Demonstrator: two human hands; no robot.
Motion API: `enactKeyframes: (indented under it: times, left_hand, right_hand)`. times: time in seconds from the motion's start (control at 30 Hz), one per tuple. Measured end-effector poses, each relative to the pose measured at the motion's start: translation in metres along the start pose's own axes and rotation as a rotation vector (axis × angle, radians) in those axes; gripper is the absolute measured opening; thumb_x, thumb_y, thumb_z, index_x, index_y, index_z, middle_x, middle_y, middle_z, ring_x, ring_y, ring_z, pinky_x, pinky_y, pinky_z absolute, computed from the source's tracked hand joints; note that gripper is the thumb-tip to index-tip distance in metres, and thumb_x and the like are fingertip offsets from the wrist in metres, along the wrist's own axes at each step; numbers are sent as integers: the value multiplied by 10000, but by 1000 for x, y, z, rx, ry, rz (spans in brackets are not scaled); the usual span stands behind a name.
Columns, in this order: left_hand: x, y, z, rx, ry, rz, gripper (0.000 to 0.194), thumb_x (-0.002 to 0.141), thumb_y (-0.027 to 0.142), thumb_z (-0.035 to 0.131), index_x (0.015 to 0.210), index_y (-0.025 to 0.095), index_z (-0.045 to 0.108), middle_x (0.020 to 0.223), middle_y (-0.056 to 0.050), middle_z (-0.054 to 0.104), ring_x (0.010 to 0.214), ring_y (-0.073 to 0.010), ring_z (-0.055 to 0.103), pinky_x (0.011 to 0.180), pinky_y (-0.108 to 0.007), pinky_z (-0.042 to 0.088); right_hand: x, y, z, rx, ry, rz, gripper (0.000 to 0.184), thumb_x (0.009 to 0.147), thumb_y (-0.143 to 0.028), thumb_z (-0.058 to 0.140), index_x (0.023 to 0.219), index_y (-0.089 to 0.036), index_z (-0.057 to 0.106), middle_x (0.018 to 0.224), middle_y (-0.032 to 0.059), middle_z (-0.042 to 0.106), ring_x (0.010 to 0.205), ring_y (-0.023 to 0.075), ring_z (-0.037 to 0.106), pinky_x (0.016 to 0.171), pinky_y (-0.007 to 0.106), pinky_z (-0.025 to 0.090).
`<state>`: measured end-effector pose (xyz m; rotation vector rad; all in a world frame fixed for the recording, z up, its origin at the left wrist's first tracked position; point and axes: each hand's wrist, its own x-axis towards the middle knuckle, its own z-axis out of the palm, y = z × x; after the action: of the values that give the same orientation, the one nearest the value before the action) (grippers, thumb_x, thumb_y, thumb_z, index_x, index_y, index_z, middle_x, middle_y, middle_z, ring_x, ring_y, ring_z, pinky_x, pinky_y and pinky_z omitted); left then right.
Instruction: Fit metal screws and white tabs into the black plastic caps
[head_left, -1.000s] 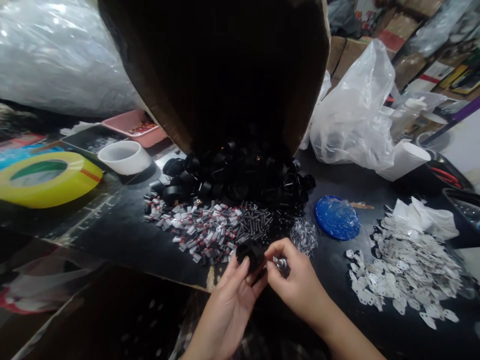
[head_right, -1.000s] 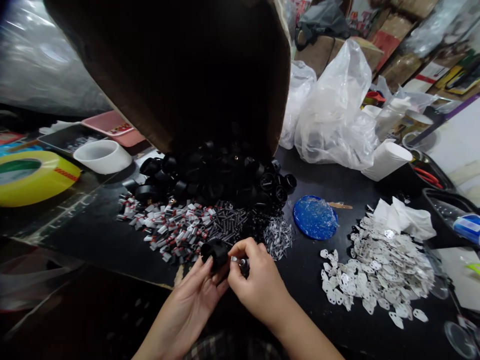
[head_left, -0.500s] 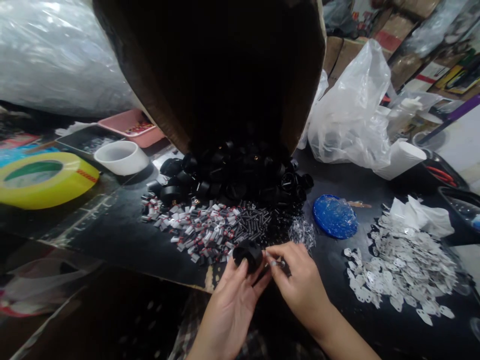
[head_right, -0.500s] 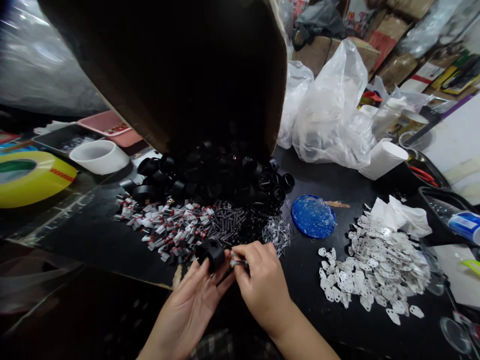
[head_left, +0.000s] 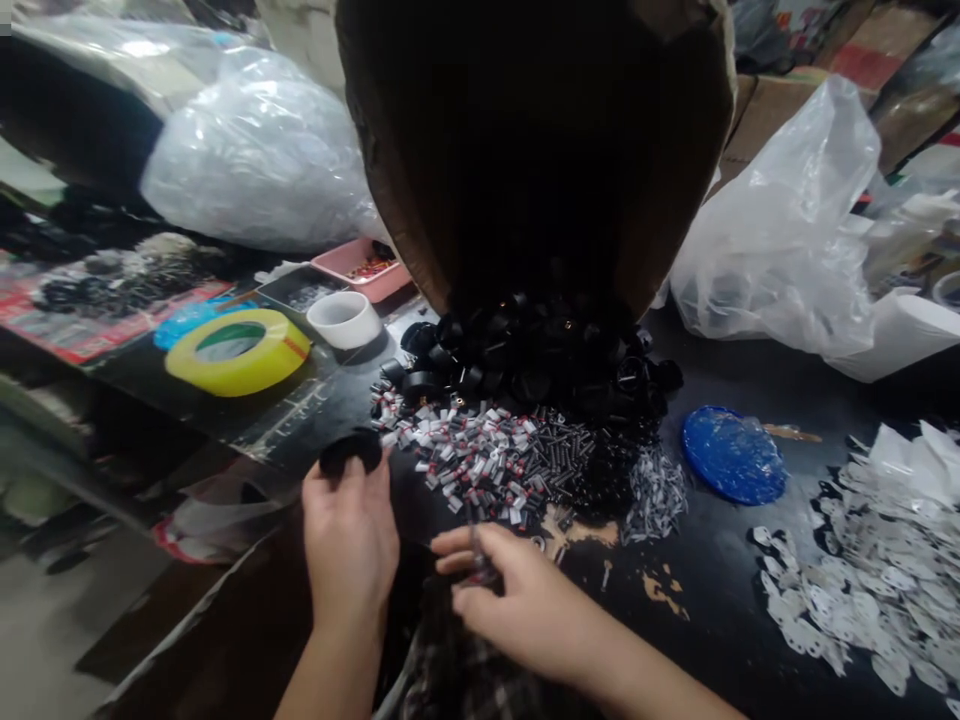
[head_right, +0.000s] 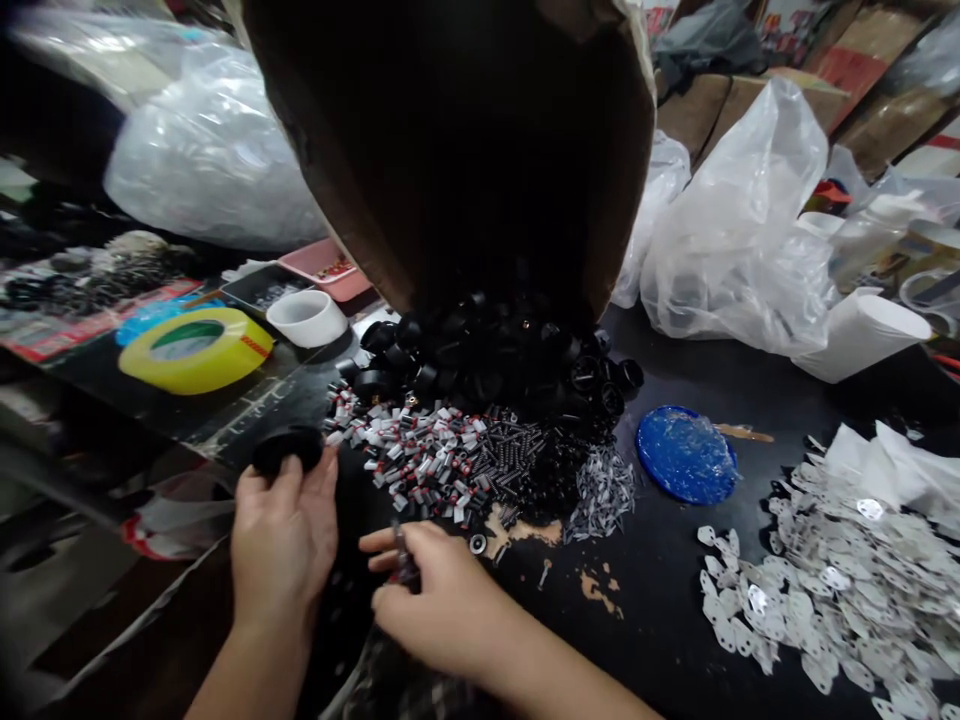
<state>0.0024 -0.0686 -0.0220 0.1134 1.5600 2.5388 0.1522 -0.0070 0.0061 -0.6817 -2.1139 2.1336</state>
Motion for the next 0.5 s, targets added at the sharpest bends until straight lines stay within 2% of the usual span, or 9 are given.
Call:
enactKeyframes:
  times: [0.07, 0.17, 0.27, 0.37, 0.5]
  left_hand:
    - [12, -9, 12, -12, -20, -11, 146, 840, 207, 636, 967, 244, 574, 1026, -4, 676, 1078, -167, 630, 1072, -375, 375]
    - [11, -22, 28, -16, -78, -82, 189, 849, 262, 627, 1030, 250, 571, 1081, -34, 681, 1089, -179, 632, 1053, -385, 392]
    - [1, -26, 40, 8, -143, -173, 233, 840, 298, 637, 1061, 268, 571, 1098, -46, 684, 1085, -197, 639, 984, -384, 458]
    - [-8, -27, 53, 54, -228, -235, 222, 841, 335, 629, 1045, 273, 567, 1034, -50, 702, 1033, -224, 663, 879, -398, 524]
    - [-16, -29, 78, 154, -350, -186, 245, 854, 377, 608, 1071, 267, 582, 1032, -48, 697, 1027, -237, 654, 897, -410, 506]
  right_hand:
    - [16, 4, 10, 55, -26, 21, 501, 737, -98, 541, 1217, -227, 607, 1170, 43, 658, 1066, 200, 626, 934, 337, 484]
    - [31, 8, 11, 119, -11, 50, 545, 745, -124, 536, 1281, -214, 569, 1133, 50, 679, 1043, 218, 638, 913, 365, 496]
    - [31, 6, 1, 132, 39, 38, 529, 736, -125, 547, 1258, -196, 587, 1104, 48, 690, 1047, 225, 633, 911, 363, 497]
    - [24, 1, -11, 119, 131, -12, 520, 731, -99, 539, 1239, -194, 602, 1189, 46, 664, 1087, 217, 612, 955, 357, 475]
    - [17, -6, -27, 194, 209, -73, 526, 761, -106, 542, 1276, -208, 575, 1198, 42, 658, 1088, 218, 610, 975, 372, 466]
